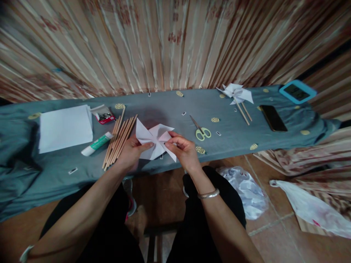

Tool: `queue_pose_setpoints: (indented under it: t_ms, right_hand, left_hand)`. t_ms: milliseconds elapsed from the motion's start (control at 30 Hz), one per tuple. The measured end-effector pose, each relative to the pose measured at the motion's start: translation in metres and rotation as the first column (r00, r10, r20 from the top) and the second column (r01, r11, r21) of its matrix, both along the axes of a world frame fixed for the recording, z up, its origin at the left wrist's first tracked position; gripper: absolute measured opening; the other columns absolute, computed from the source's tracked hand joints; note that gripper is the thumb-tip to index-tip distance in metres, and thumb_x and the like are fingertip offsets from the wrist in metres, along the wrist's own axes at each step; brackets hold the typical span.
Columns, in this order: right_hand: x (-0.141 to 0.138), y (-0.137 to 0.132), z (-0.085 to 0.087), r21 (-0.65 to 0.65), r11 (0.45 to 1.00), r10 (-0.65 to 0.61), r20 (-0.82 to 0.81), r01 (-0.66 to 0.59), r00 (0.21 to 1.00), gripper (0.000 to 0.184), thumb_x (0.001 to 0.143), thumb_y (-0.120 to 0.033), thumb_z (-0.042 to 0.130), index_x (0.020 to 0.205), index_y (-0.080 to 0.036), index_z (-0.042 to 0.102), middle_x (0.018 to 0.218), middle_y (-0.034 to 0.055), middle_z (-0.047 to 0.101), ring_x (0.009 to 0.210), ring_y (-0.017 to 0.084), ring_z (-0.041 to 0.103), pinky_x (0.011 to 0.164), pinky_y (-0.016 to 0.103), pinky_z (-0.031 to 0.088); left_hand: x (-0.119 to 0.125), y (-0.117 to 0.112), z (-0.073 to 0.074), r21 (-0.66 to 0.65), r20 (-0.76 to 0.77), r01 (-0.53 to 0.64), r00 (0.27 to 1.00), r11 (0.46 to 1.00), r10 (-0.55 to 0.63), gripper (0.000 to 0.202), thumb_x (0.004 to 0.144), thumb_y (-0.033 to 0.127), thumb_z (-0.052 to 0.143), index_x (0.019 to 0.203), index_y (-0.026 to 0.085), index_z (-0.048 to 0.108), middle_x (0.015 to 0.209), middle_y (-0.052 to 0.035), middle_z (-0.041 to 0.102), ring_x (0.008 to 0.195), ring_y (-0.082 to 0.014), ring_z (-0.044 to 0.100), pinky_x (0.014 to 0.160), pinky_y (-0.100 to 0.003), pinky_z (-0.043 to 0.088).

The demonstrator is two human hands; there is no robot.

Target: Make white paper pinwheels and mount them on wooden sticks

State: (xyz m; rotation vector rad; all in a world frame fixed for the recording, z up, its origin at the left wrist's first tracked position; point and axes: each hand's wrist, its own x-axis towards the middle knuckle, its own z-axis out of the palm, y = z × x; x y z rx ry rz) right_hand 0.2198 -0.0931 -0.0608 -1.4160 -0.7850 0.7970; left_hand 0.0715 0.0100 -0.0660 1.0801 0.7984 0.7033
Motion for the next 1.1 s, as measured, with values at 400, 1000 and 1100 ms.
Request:
queue_pose_setpoints:
  t_ms: [400, 1000, 1100]
  right_hand:
    - [-0.021, -0.012, 0.032, 0.096, 0.995, -0.069, 0.612, 0.012, 0.788, 0.009, 0.083, -0.024, 0.066, 0.079, -0.030, 0.070, 0.148, -0.0067, 0.043, 0.147, 0.026, 0.022, 0.119, 0.054, 0.021]
    - [-0.022, -0.007, 0.022, 0.157, 0.986, -0.108, 0.857, -0.056, 0.504, 0.009, 0.090, -0.026, 0.058, 0.088, -0.025, 0.067, 0.152, -0.0004, 0.038, 0.147, 0.030, 0.024, 0.117, 0.056, 0.029]
    - [-0.022, -0.007, 0.022, 0.150, 0.987, -0.104, 0.856, -0.051, 0.507, 0.009, 0.090, -0.026, 0.058, 0.088, -0.025, 0.067, 0.152, -0.0012, 0.039, 0.146, 0.029, 0.025, 0.117, 0.056, 0.029]
  left_hand:
    - [-0.002, -0.007, 0.012, 0.243, -0.047, -0.065, 0.996, 0.968, 0.079, 0.060, 0.062, 0.025, 0.076, 0.118, 0.010, 0.061, 0.105, -0.0108, 0.073, 0.091, -0.0232, 0.070, 0.084, -0.036, 0.055]
    - [-0.008, -0.017, 0.022, 0.373, -0.065, -0.030, 0.996, 0.927, 0.059, 0.061, 0.067, 0.026, 0.077, 0.123, 0.011, 0.058, 0.110, -0.0115, 0.071, 0.101, -0.0245, 0.068, 0.093, -0.038, 0.053]
    - [-0.009, -0.017, 0.022, 0.383, -0.073, -0.025, 0.996, 0.923, 0.058, 0.062, 0.067, 0.026, 0.077, 0.123, 0.011, 0.058, 0.110, -0.0116, 0.071, 0.099, -0.0245, 0.068, 0.091, -0.038, 0.054]
